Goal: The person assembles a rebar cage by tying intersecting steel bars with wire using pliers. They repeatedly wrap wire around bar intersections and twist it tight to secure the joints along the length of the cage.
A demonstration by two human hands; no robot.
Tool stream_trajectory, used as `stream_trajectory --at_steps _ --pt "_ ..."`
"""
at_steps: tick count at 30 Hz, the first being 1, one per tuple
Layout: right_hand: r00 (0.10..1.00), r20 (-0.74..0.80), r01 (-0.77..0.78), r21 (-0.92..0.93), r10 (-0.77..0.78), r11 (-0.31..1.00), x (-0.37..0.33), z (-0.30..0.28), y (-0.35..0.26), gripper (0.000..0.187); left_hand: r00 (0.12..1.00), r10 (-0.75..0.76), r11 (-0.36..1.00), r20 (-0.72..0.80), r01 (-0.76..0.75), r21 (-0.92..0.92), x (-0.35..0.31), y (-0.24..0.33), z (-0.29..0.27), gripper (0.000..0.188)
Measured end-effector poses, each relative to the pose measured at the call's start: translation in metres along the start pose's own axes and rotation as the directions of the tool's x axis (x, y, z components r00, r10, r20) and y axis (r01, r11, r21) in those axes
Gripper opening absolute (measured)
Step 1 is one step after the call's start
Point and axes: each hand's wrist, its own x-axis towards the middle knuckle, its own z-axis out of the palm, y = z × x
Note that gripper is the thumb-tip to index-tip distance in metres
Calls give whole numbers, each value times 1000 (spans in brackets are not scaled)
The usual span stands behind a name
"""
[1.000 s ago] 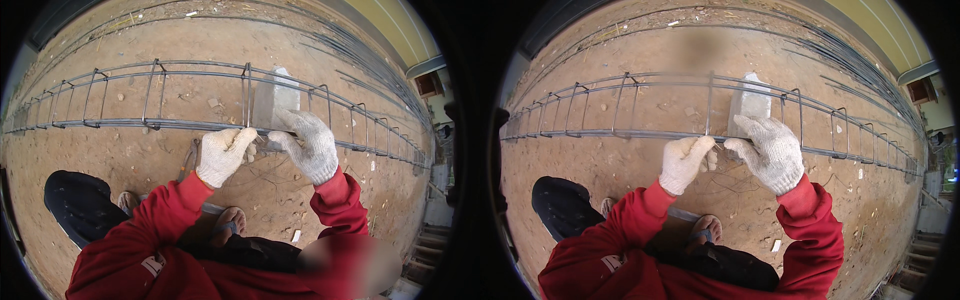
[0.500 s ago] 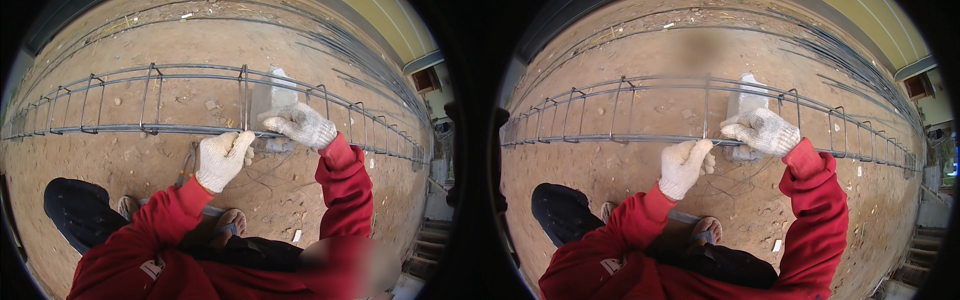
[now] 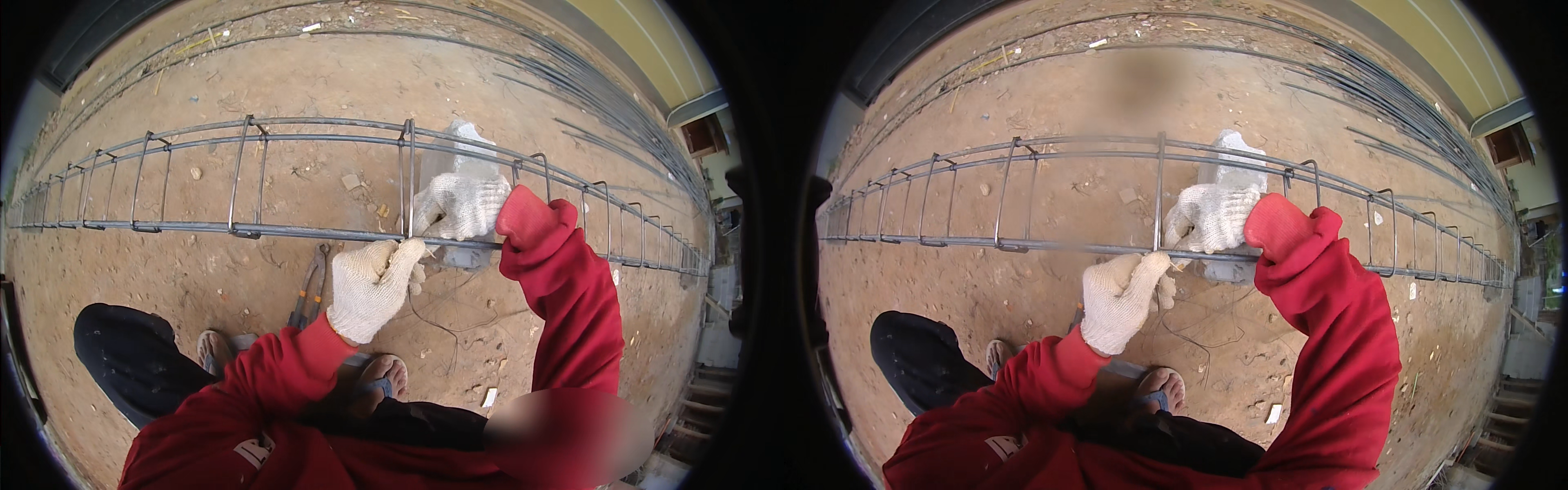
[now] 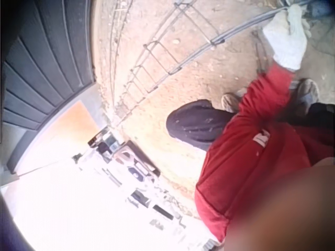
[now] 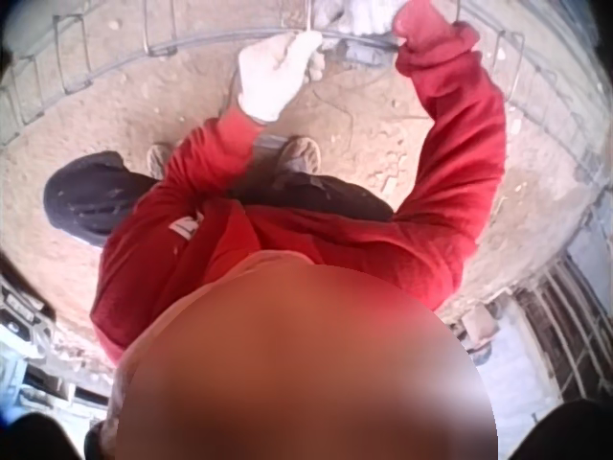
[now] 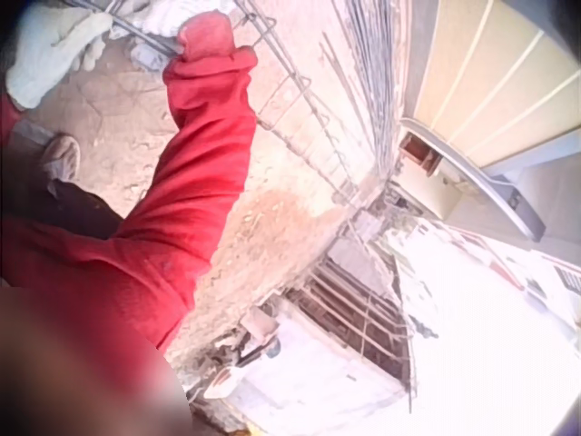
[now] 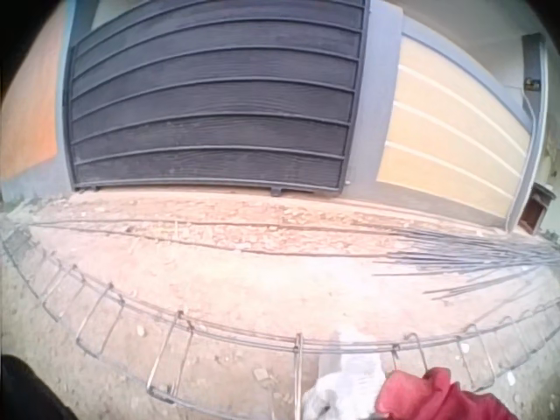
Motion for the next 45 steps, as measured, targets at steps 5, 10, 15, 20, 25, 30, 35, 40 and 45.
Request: stream_trajectory --at_steps 5,10,15,20,25,30,35,40,45 --pt "941 -334 17 -86 -45 996 -15 14 -15 16 1000 20 995 -15 -19 96 0 -3 0 36" --pt "871 -468 -66 -416 -151 907 -13 11 -29 13 963 264 896 49 -263 358 3 -10 -7 31" --pt "747 -549 -142 -684 -375 716 -17 20 -52 17 958 279 889 65 -284 359 3 -20 -9 27" --pt "740 -632 -303 -618 -230 725 -35 47 -90 10 924 376 839 70 -372 398 6 -25 -11 26" --pt "564 -825 -158 -71 31 985 -30 80 -100 16 980 -179 942 91 198 -271 -10 -2 -15 13" --pt "508 -850 -45 136 140 990 -32 93 -94 17 933 -353 758 69 329 -564 -52 45 -21 27" --pt "452 -892 17 4 -4 1000 -33 98 -85 12 953 -164 730 254 290 -619 -18 66 -27 9" --pt "420 -908 123 67 9 990 -45 110 -80 13 758 -131 447 639 620 -644 49 76 -22 15" --pt "227 -968 42 -102 -109 994 -68 94 -71 19 765 -368 389 528 643 -660 78 83 -26 19"
